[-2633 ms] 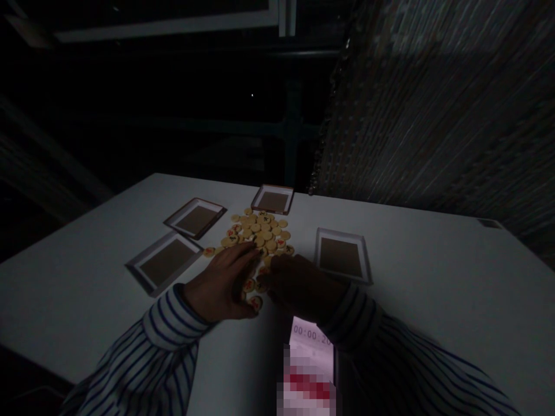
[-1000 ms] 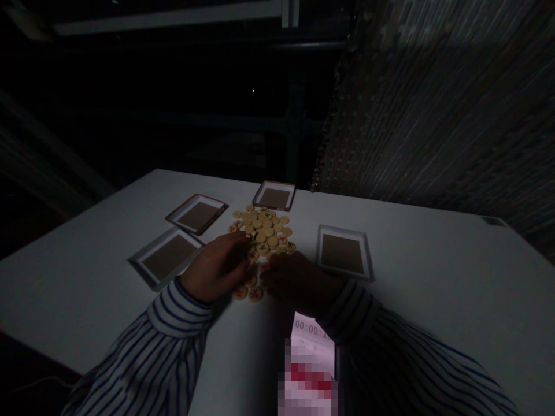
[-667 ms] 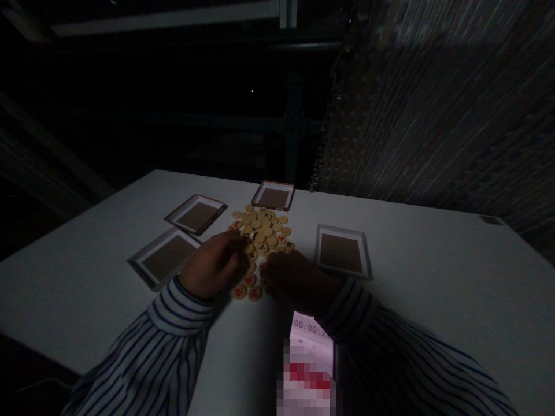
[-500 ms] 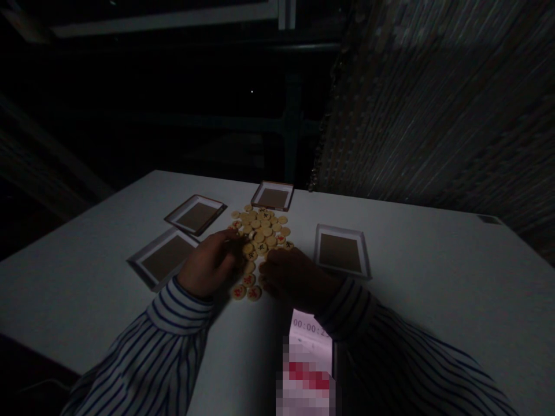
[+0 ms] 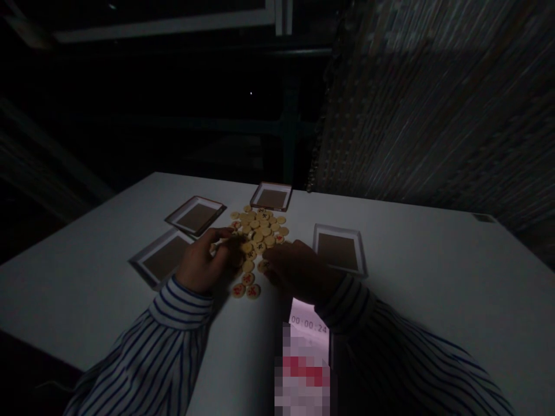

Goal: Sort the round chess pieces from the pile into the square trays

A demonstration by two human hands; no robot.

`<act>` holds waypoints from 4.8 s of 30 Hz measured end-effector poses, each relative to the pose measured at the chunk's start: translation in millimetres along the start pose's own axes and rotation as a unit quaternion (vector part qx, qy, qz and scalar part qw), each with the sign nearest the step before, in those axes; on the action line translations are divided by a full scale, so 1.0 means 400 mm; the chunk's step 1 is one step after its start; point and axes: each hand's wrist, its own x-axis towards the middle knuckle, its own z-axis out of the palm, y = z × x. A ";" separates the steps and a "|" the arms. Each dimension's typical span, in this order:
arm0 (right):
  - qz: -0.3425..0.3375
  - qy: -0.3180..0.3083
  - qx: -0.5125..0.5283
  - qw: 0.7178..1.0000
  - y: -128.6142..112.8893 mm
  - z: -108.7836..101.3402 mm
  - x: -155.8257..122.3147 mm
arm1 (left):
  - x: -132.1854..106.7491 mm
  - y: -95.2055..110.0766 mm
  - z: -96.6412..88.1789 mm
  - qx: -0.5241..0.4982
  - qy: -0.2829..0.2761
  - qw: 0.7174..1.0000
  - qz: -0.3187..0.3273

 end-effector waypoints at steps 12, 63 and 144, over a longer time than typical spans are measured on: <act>0.004 0.018 0.015 1.000 -0.001 -0.033 -0.006 | -0.010 0.038 0.012 -0.096 -0.015 0.995 0.001; -0.010 0.077 0.055 0.995 0.015 -0.089 -0.038 | -0.018 0.104 0.054 -0.372 -0.060 0.913 -0.156; 0.093 0.063 0.073 0.991 0.166 -0.154 -0.194 | 0.028 0.316 0.268 -0.596 -0.163 0.752 -0.232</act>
